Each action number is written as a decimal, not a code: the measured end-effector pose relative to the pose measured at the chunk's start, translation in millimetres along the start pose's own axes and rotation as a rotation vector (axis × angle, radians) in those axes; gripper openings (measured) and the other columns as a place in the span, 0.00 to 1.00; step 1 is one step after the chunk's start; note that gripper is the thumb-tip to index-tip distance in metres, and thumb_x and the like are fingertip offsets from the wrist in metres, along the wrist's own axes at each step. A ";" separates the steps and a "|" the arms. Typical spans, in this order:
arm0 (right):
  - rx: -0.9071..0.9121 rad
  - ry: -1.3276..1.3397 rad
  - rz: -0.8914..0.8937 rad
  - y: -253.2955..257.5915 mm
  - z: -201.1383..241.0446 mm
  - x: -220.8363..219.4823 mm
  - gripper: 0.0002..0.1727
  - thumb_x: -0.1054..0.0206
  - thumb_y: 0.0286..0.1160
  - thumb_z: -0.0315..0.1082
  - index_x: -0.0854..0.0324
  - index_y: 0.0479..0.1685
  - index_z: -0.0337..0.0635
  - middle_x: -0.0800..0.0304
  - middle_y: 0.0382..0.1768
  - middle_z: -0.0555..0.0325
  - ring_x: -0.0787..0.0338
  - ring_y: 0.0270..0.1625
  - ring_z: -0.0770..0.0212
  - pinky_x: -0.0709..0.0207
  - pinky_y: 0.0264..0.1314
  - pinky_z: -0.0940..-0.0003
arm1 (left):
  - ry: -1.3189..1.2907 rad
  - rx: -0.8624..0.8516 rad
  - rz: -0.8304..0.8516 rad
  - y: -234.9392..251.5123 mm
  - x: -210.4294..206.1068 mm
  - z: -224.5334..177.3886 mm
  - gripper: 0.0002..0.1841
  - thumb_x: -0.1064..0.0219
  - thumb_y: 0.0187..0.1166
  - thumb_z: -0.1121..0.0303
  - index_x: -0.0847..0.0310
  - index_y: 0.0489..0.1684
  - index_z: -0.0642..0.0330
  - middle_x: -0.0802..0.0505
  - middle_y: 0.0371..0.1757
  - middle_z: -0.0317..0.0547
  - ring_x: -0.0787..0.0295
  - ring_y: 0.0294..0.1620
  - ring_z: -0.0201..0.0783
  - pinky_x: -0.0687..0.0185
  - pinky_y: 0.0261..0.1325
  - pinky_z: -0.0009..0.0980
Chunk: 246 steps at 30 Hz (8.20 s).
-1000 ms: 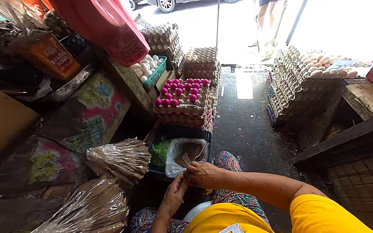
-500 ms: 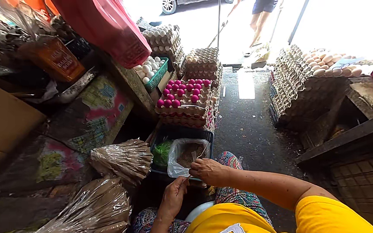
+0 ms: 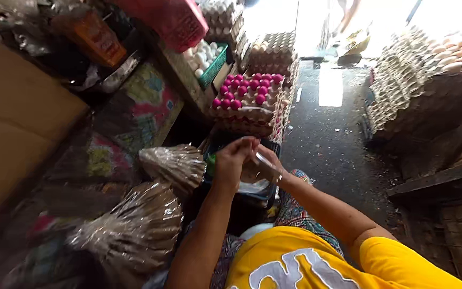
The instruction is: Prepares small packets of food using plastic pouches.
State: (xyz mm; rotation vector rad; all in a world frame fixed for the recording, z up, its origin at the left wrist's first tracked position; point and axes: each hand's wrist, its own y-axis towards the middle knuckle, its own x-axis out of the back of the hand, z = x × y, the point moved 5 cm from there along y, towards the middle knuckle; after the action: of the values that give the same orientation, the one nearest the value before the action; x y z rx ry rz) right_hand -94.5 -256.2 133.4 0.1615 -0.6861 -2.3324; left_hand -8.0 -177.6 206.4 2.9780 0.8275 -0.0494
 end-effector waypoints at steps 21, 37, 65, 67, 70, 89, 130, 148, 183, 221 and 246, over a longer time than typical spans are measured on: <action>-0.437 -0.155 0.184 -34.8 -63.9 -12.1 0.26 0.37 0.84 0.35 0.25 0.77 0.31 0.22 0.77 0.38 0.19 0.77 0.50 0.26 0.80 0.56 | 0.257 -0.200 -0.121 14.2 44.6 35.2 0.15 0.54 0.94 0.70 0.22 0.58 0.69 0.05 0.47 0.47 0.08 0.53 0.36 0.14 0.62 0.38; 0.190 -0.380 0.328 -80.4 3.6 -46.2 0.19 0.39 0.80 0.22 0.16 0.68 0.36 0.14 0.71 0.42 0.07 0.65 0.49 0.10 0.59 0.55 | 0.490 0.171 -0.031 -71.5 77.4 140.8 0.18 0.54 0.92 0.66 0.19 0.54 0.67 0.20 0.31 0.38 0.27 0.27 0.28 0.27 0.36 0.28; -0.064 -0.627 1.037 -77.6 -2.2 -30.0 0.16 0.49 0.93 0.33 0.18 0.64 0.36 0.13 0.53 0.38 0.13 0.61 0.35 0.19 0.58 0.43 | 0.555 0.208 0.150 -104.5 77.1 128.6 0.17 0.38 0.85 0.57 0.17 0.49 0.64 0.16 0.28 0.37 0.23 0.26 0.27 0.24 0.36 0.28; -0.062 -0.653 1.038 -72.3 -1.3 -24.7 0.14 0.47 0.90 0.30 0.17 0.61 0.35 0.13 0.52 0.38 0.14 0.61 0.35 0.19 0.58 0.43 | 0.589 0.202 0.185 -101.3 75.6 126.4 0.18 0.41 0.87 0.56 0.17 0.50 0.64 0.16 0.28 0.37 0.23 0.27 0.28 0.23 0.36 0.30; -0.085 -0.699 1.037 -59.6 4.2 -12.2 0.12 0.42 0.83 0.23 0.17 0.58 0.34 0.14 0.55 0.37 0.15 0.64 0.35 0.20 0.59 0.41 | 0.680 0.211 0.291 -96.6 70.4 118.8 0.21 0.48 0.91 0.54 0.16 0.50 0.63 0.17 0.28 0.39 0.23 0.29 0.32 0.24 0.38 0.34; -0.638 1.002 0.275 -66.7 0.6 -83.2 0.15 0.53 0.93 0.41 0.21 0.48 0.51 0.13 0.34 0.72 0.17 0.31 0.78 0.23 0.32 0.82 | 0.290 -0.175 -0.148 -48.8 42.6 21.1 0.09 0.33 0.82 0.74 0.08 0.49 0.67 0.02 0.41 0.38 0.07 0.43 0.25 0.13 0.52 0.20; -0.554 0.518 0.612 -65.1 7.2 -14.4 0.17 0.44 0.89 0.41 0.19 0.62 0.41 0.12 0.44 0.66 0.18 0.35 0.76 0.24 0.37 0.76 | 0.207 -0.056 0.034 -106.5 53.5 88.0 0.06 0.34 0.77 0.80 0.12 0.45 0.67 0.05 0.40 0.34 0.09 0.41 0.20 0.11 0.51 0.20; -0.524 0.483 0.833 -73.5 25.2 -30.9 0.07 0.34 0.79 0.34 0.19 0.43 0.38 0.15 0.30 0.68 0.18 0.32 0.77 0.24 0.37 0.77 | -0.151 -0.012 0.431 -114.1 66.4 88.6 0.09 0.31 0.81 0.55 0.08 0.51 0.41 0.06 0.44 0.23 0.14 0.39 0.15 0.18 0.43 0.14; -0.078 0.070 0.618 -77.7 57.0 -69.5 0.13 0.37 0.85 0.32 0.17 0.51 0.28 0.11 0.40 0.47 0.13 0.40 0.67 0.20 0.46 0.74 | -0.079 -0.120 -0.089 -144.6 94.8 88.0 0.11 0.38 0.75 0.83 0.16 0.48 0.60 0.07 0.42 0.32 0.10 0.43 0.24 0.11 0.50 0.23; -0.226 -0.056 0.781 -89.0 49.6 -40.3 0.10 0.40 0.87 0.34 0.19 0.45 0.35 0.14 0.35 0.57 0.16 0.36 0.72 0.20 0.43 0.74 | -0.247 0.163 0.238 -150.1 69.7 93.8 0.06 0.35 0.78 0.77 0.20 0.42 0.54 0.09 0.45 0.32 0.11 0.47 0.28 0.12 0.57 0.31; -0.527 0.276 0.379 -83.2 27.4 -44.1 0.08 0.35 0.83 0.34 0.11 0.41 0.46 0.09 0.33 0.68 0.16 0.31 0.77 0.22 0.34 0.81 | -0.202 0.099 0.036 -136.7 68.2 86.8 0.13 0.31 0.75 0.81 0.25 0.55 0.66 0.08 0.48 0.41 0.08 0.48 0.31 0.11 0.59 0.31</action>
State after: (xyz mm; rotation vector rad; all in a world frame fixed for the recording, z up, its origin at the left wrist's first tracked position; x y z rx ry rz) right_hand -118.1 -163.8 110.5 0.0993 0.0447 -1.9916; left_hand -21.6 -30.5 111.3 3.0116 0.7677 -0.3933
